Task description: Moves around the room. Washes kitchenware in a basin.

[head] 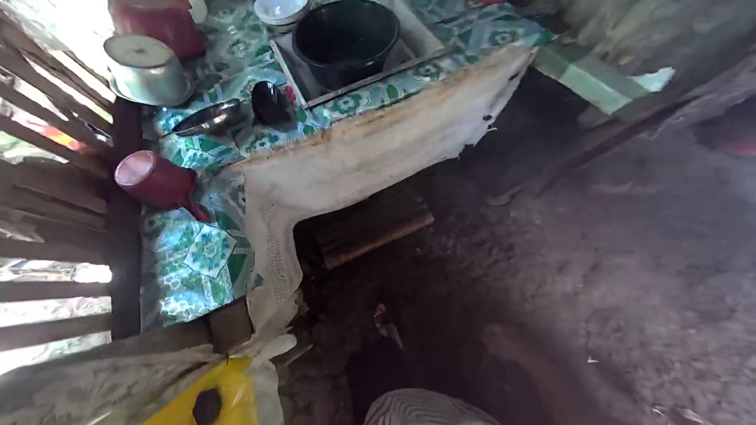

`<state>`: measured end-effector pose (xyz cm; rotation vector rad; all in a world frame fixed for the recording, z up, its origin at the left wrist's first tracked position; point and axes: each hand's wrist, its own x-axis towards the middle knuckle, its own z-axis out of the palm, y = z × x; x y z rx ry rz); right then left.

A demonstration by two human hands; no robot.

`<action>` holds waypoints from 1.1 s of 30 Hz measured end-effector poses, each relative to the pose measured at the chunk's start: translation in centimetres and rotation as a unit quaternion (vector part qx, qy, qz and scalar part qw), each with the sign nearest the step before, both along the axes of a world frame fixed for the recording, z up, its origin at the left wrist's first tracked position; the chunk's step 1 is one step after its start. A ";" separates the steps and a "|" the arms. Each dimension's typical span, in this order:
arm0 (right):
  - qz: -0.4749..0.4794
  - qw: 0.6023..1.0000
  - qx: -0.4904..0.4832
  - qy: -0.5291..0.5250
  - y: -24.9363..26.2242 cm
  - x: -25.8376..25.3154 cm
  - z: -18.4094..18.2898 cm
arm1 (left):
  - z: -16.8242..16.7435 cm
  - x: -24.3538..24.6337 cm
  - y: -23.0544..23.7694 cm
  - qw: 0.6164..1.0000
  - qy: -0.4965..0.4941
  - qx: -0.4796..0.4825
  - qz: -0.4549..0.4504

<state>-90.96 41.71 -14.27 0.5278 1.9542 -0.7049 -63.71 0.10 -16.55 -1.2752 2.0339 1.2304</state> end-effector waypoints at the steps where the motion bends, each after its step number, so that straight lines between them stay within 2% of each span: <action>1: -0.016 1.000 0.004 0.022 -1.1 -3.2 0.1 | 0.9 -5.8 -1.9 1.000 -0.014 -0.016 -0.023; 4: -0.063 0.993 -0.035 0.094 -6.1 -12.2 3.3 | 4.1 -22.0 -7.5 0.994 0.092 -0.056 -0.001; 8: 0.006 0.989 -0.113 0.094 -13.7 -21.5 6.4 | 12.7 -41.1 -13.1 0.953 0.288 -0.027 0.091; 10: 0.043 0.984 -0.156 0.079 -17.2 -25.8 6.9 | 14.5 -49.0 -16.2 0.929 0.339 -0.033 0.141; 13: 0.082 0.967 -0.234 0.063 -23.0 -32.3 8.6 | 16.0 -59.3 -20.9 0.917 0.335 -0.050 0.211; 16: 0.114 0.929 -0.343 0.077 -29.7 -39.9 11.8 | 17.0 -66.8 -25.2 0.925 0.280 -0.072 0.248; 19: 0.138 0.897 -0.419 0.041 -36.4 -45.9 15.4 | 15.9 -69.8 -27.0 0.925 0.230 -0.063 0.295; 21: 0.142 0.881 -0.450 0.038 -41.4 -50.0 17.7 | 16.6 -70.4 -27.1 0.905 0.264 -0.037 0.331; 25: 0.098 0.880 -0.458 0.075 -47.8 -55.1 18.7 | 20.4 -71.0 -20.0 0.879 0.308 0.035 0.363; 28: 0.033 0.894 -0.414 0.167 -49.3 -57.9 18.2 | 21.9 -72.9 -16.8 0.881 0.333 0.101 0.322; 30: 0.018 0.902 -0.362 0.234 -48.8 -60.5 18.5 | 22.0 -74.3 -17.9 0.909 0.333 0.052 0.244; 33: 0.050 0.905 -0.292 0.304 -46.5 -65.4 20.5 | 20.8 -76.1 -22.7 0.917 0.309 -0.203 0.146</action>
